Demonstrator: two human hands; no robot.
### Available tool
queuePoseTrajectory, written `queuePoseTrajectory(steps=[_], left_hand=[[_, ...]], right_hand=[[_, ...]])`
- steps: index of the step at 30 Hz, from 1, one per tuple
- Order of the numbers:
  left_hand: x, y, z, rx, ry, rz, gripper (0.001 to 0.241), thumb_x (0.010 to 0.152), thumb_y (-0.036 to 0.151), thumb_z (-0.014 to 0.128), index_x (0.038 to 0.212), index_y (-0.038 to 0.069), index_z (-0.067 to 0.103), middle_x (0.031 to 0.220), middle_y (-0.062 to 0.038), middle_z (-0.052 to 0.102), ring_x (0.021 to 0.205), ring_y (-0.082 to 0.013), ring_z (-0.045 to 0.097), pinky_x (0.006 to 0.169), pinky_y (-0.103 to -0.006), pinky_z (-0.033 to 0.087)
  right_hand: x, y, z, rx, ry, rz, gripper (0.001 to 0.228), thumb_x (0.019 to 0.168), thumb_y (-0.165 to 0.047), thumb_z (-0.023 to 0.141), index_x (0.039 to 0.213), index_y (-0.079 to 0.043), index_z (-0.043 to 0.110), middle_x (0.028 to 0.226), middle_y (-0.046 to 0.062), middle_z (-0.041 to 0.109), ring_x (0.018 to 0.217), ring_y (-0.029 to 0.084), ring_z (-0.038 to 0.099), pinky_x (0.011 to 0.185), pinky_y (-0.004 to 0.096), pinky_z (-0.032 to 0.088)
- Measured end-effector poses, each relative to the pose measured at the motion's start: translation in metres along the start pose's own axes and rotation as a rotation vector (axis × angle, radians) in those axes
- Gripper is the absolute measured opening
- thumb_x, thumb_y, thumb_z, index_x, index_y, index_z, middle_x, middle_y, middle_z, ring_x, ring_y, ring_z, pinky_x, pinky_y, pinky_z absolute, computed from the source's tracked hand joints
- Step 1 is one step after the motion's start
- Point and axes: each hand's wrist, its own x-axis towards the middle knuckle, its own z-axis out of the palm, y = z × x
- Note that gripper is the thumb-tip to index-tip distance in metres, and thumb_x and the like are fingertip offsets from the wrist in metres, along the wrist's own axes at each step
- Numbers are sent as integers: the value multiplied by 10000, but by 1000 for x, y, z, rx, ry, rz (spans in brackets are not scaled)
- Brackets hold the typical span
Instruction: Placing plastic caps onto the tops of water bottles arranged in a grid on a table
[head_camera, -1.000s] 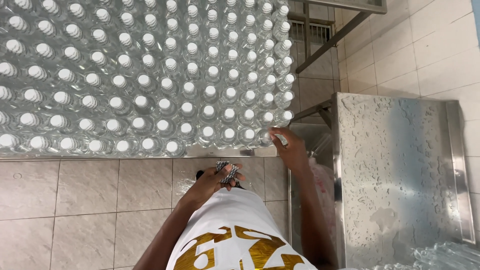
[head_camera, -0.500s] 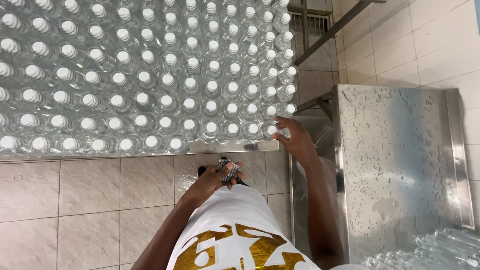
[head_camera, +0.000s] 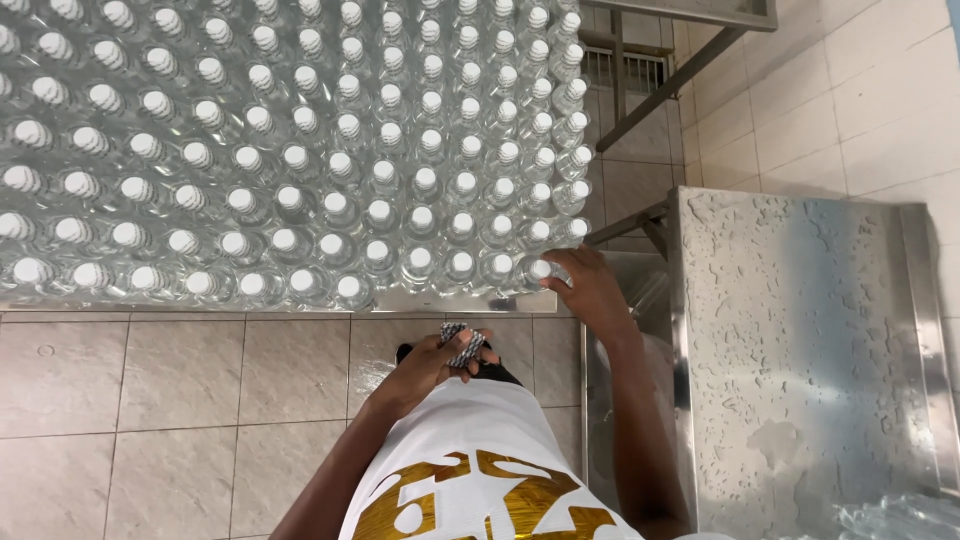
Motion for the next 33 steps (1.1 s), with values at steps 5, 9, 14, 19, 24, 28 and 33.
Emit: queuePoseTrajectory(steps=[5,9,14,19,24,28,33], left_hand=[[23,-7,22,-24,-56,35,612,1133,407,570,1521,-65,611,1206,-211,777,955,-197,736,809,-324,635],[45,-18,51,-19,-108,63,619,1113,432,643,1450,-86,676,1130,-239,780,940,-245,763,841,-372,662],[60,-33,79,-23,-84,134,529,1128,390,687,1336,-95,724,1089,-222,774,937,-249,769,842,-350,663],[71,-58,92,-74,-29,215,470,1136,365,712,1221,-95,760,1094,-215,770,946,-240,782,821,-340,667],[57,-60,117,-198,34,283,359,1143,232,668,1181,-114,753,1025,-218,771,937,-266,792,822,-351,673],[61,-72,122,-193,101,303,476,1137,363,683,1174,-106,759,1059,-234,768,935,-241,778,830,-334,668],[76,-93,120,-227,248,311,543,1111,404,653,1258,-111,743,1124,-269,777,965,-265,787,826,-372,680]], right_hand=[[-20,-48,-34,124,82,-25,424,987,-325,814,1383,-203,725,1213,90,746,1141,335,727,1117,531,508],[-41,-73,-40,530,-94,5,418,878,-218,928,1273,-162,804,1089,96,748,1033,336,745,996,535,567],[-44,-54,-51,636,-269,138,354,874,-118,914,1219,-161,846,955,83,756,981,245,761,975,469,586],[-47,-16,-45,575,-252,245,401,774,-166,1014,1151,-219,888,920,56,833,1011,196,818,985,401,594],[-40,-8,-54,530,-299,124,292,810,-202,989,1083,-234,893,863,12,889,953,134,833,947,340,598],[-35,-9,-69,606,-280,61,241,891,-128,912,1128,-153,875,943,80,899,964,220,852,957,410,612],[-23,18,-81,665,48,-44,137,1039,-108,787,1173,-117,815,1081,124,863,1030,248,821,926,448,617]])
